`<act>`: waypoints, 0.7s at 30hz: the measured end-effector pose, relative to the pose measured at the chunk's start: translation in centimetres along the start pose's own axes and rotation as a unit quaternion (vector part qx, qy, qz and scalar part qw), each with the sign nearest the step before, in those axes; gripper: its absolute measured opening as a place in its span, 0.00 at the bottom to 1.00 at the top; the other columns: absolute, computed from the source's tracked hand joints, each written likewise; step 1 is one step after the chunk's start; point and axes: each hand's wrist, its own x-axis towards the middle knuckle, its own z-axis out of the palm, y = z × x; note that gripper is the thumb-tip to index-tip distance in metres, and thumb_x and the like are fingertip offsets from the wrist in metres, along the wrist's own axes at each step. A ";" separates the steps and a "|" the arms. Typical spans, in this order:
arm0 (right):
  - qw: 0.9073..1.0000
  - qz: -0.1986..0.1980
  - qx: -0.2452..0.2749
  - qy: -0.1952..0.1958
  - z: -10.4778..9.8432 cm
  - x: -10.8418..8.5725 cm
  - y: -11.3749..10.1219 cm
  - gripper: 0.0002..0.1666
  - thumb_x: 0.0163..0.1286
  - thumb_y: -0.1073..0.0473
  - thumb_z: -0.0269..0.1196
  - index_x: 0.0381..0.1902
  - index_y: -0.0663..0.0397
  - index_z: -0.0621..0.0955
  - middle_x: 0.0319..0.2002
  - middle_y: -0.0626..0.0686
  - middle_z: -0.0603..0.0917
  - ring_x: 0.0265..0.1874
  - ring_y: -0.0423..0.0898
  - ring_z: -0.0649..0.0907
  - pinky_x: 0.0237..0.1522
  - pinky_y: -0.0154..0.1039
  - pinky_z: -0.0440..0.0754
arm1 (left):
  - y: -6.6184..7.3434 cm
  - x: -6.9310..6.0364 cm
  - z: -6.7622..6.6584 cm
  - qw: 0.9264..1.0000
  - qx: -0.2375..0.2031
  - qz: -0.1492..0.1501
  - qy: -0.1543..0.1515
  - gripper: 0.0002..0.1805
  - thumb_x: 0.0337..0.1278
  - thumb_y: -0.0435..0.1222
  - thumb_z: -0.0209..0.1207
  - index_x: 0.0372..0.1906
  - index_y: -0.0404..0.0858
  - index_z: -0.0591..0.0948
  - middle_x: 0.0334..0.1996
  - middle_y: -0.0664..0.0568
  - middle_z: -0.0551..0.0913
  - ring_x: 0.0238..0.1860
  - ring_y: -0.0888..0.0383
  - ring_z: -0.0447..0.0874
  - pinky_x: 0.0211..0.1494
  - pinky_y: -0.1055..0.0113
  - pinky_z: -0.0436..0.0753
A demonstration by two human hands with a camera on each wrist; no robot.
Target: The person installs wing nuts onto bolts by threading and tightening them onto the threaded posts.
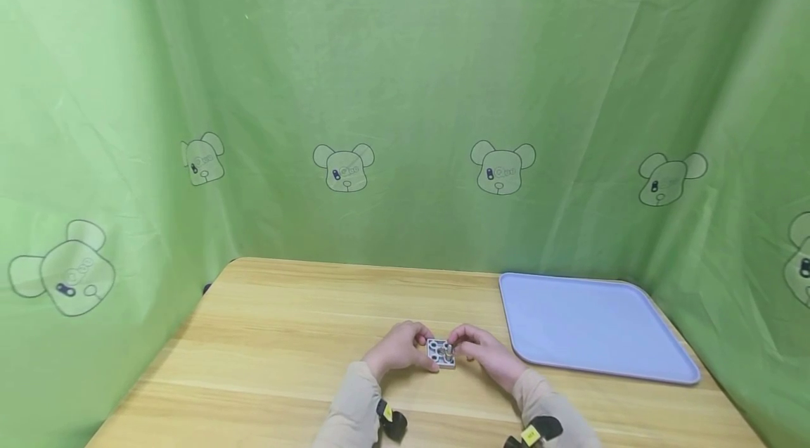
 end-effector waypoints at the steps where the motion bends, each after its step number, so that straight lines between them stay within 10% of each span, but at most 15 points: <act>1: 1.000 0.000 -0.004 0.000 0.0 0.0 0.0 0.17 0.64 0.63 0.55 0.48 0.68 0.74 0.44 0.54 0.79 0.42 0.42 0.74 0.44 0.38 0.68 | 0.0 0.0 0.0 1.000 0.001 0.000 0.000 0.26 0.30 0.35 0.78 0.42 0.38 0.81 0.35 0.53 0.76 0.37 0.60 0.70 0.43 0.69 0.70; 21: 1.000 -0.018 -0.011 -0.007 0.4 0.1 0.0 0.21 0.62 0.65 0.62 0.52 0.69 0.74 0.47 0.64 0.78 0.44 0.46 0.75 0.49 0.36 0.71 | 0.2 -0.1 -0.1 1.000 -0.001 0.000 -0.003 0.26 0.30 0.35 0.78 0.43 0.37 0.81 0.35 0.53 0.77 0.37 0.60 0.71 0.43 0.70 0.70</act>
